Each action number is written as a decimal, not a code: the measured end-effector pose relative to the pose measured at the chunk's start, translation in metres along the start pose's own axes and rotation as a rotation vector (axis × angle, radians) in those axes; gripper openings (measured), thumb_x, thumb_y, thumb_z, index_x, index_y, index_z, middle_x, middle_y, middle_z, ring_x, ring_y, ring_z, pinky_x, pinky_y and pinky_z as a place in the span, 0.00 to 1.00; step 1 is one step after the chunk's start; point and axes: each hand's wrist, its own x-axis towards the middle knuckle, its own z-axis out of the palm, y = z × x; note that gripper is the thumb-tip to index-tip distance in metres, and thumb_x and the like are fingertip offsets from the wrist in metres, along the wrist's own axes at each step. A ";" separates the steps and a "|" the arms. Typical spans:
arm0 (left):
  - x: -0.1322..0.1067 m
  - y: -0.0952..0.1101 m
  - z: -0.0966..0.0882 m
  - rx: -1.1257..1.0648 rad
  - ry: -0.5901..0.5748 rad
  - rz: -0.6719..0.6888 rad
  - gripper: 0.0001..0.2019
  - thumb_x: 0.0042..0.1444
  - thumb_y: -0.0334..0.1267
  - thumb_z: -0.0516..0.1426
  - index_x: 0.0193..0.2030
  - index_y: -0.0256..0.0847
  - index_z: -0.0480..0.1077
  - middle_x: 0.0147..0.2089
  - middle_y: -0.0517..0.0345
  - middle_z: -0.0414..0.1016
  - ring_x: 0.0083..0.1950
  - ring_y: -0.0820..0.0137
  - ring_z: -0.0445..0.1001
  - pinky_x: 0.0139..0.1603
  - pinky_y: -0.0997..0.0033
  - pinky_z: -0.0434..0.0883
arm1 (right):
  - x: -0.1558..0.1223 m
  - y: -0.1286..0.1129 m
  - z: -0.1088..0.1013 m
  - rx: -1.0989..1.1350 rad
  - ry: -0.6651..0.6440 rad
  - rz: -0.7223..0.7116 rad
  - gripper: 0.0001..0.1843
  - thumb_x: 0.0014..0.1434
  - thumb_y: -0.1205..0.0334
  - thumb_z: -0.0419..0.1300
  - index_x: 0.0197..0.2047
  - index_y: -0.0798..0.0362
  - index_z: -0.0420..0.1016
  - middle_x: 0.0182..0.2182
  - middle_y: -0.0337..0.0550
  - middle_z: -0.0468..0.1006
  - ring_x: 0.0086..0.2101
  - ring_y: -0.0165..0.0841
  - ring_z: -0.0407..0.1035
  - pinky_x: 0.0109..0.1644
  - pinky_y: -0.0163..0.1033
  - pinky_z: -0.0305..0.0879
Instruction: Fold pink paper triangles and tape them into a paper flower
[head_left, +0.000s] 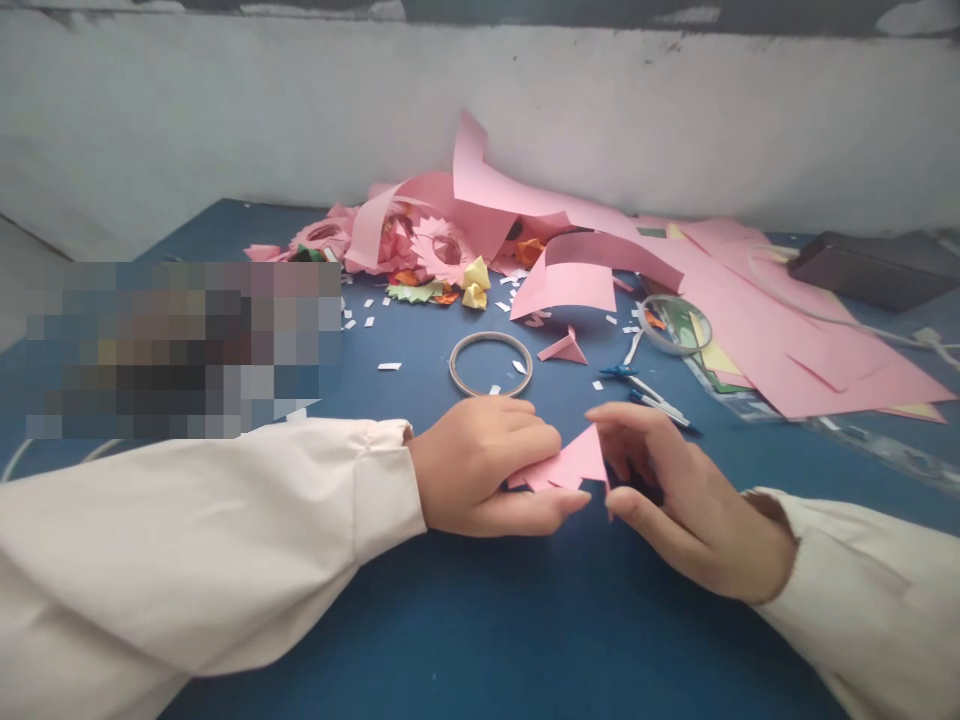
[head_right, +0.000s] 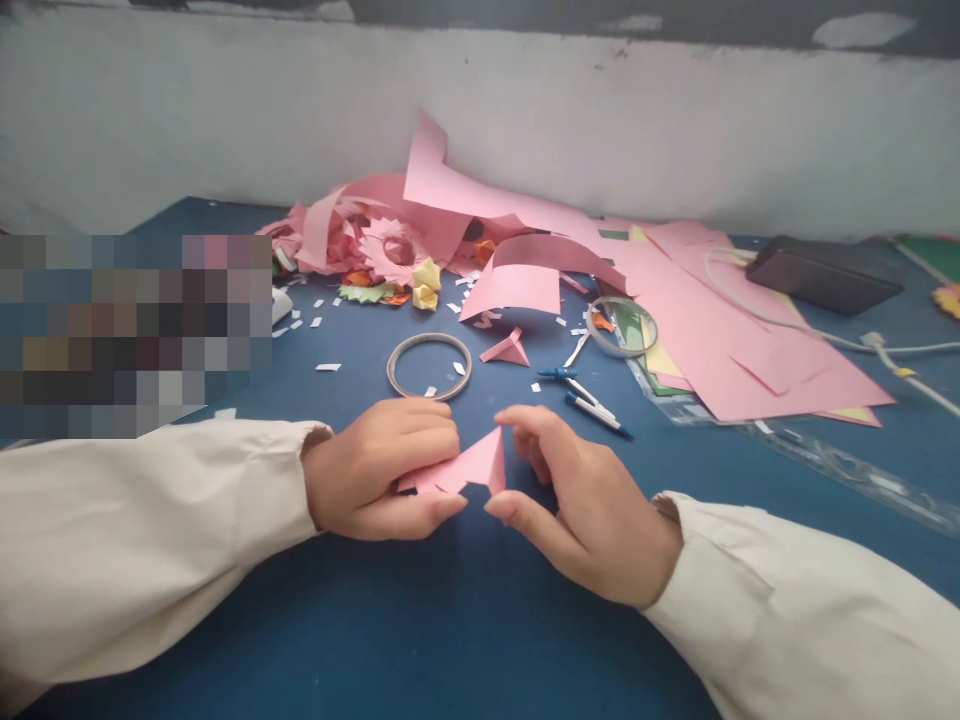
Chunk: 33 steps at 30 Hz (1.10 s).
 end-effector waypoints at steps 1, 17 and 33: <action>0.000 0.004 -0.001 -0.153 -0.072 -0.080 0.18 0.61 0.44 0.47 0.21 0.40 0.53 0.21 0.62 0.55 0.24 0.74 0.53 0.27 0.71 0.55 | 0.000 0.001 0.000 -0.004 0.028 -0.055 0.22 0.64 0.51 0.48 0.57 0.53 0.52 0.37 0.44 0.68 0.30 0.30 0.63 0.32 0.35 0.61; 0.004 0.022 0.003 -1.027 -0.319 -0.665 0.19 0.65 0.45 0.43 0.29 0.36 0.64 0.22 0.62 0.63 0.26 0.78 0.65 0.30 0.80 0.66 | 0.005 -0.007 -0.006 0.551 -0.280 0.157 0.24 0.67 0.55 0.42 0.24 0.54 0.66 0.20 0.37 0.67 0.22 0.24 0.60 0.27 0.30 0.57; 0.006 0.016 -0.001 -1.086 -0.348 -0.634 0.23 0.66 0.47 0.38 0.25 0.36 0.61 0.21 0.62 0.61 0.24 0.77 0.63 0.29 0.79 0.63 | 0.000 -0.006 -0.002 0.320 0.193 0.143 0.07 0.63 0.57 0.52 0.43 0.47 0.67 0.26 0.36 0.68 0.25 0.27 0.63 0.26 0.32 0.62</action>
